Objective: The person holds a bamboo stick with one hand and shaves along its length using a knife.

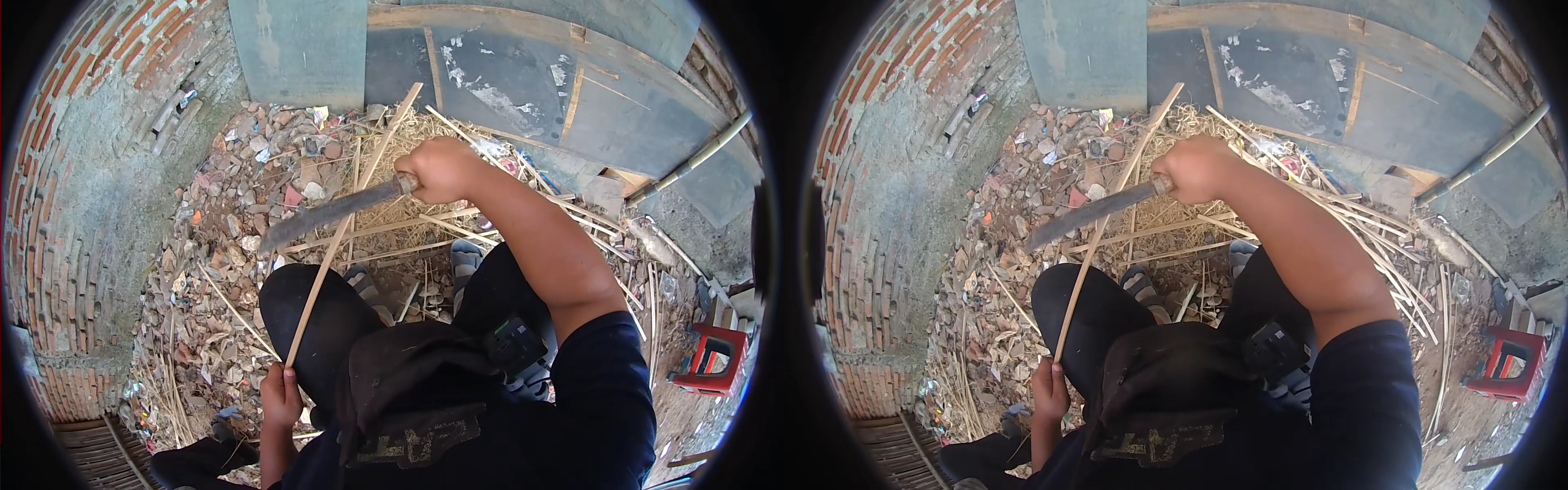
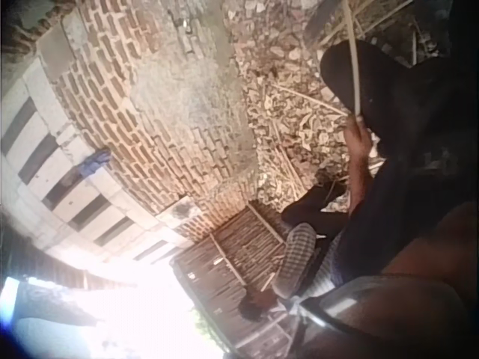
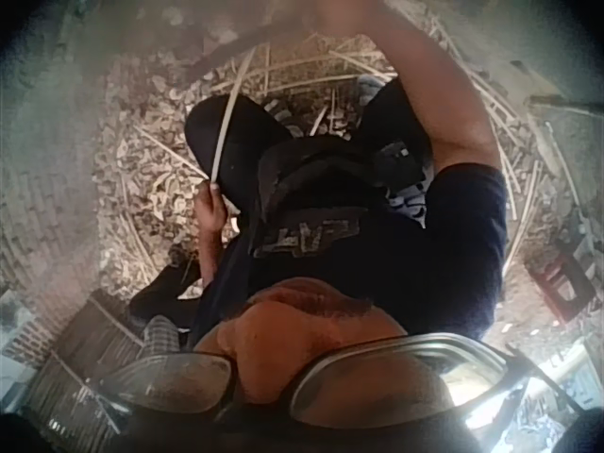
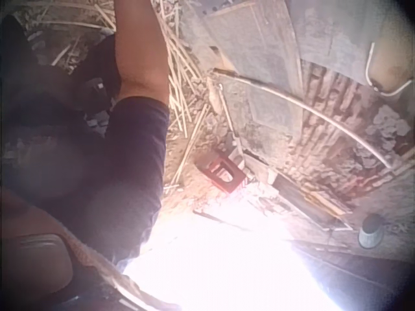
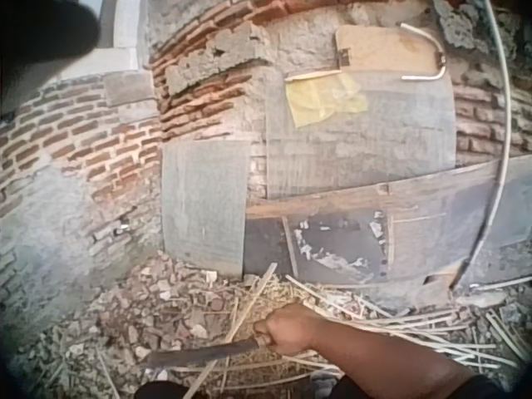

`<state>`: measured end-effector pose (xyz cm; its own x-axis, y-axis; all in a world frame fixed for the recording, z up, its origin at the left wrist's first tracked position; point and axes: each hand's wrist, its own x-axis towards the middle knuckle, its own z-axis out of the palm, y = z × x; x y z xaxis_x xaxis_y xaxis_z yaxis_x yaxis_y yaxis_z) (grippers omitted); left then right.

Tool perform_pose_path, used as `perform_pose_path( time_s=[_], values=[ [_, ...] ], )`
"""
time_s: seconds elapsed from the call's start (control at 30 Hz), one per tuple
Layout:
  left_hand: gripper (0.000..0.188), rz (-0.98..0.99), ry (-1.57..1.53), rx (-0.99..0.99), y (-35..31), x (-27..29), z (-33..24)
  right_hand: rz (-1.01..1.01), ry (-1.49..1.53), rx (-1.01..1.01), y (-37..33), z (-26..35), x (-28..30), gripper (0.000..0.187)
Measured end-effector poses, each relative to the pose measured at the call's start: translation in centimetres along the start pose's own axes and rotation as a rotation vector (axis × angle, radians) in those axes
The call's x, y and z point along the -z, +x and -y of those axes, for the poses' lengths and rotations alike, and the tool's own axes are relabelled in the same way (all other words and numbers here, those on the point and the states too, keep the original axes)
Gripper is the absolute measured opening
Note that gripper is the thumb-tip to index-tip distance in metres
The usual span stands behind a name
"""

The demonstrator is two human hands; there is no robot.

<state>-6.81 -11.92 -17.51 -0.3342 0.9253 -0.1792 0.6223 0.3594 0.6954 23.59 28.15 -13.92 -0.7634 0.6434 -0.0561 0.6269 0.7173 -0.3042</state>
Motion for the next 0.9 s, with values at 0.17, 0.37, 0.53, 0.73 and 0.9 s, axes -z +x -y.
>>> perform_pose_path(
  time_s=[0.17, 0.37, 0.53, 0.73, 0.9],
  values=[
    [0.036, -0.053, 0.056, -0.09, 0.7, -0.7, 1.3, -0.271, 0.34, -0.558, -0.2, -9.9, -1.5, 0.035],
    [0.04, -0.101, -0.033, -0.041, -0.4, -0.7, 3.9, -0.127, 0.34, -0.614, -2.1, -11.7, -2.9, 0.054],
    [0.041, -0.038, -0.066, 0.0, 0.6, 0.1, 0.8, -0.292, 0.408, -0.66, -2.0, -11.2, -1.3, 0.05],
    [0.036, -0.067, 0.072, -0.095, 0.2, -0.3, -1.2, -0.38, 0.573, -0.464, -2.1, -5.2, 2.3, 0.028],
    [0.039, -0.025, 0.15, -0.011, 0.5, -0.1, -2.6, -0.057, 0.228, -0.09, -1.7, -0.2, 2.0, 0.02]
  ],
)
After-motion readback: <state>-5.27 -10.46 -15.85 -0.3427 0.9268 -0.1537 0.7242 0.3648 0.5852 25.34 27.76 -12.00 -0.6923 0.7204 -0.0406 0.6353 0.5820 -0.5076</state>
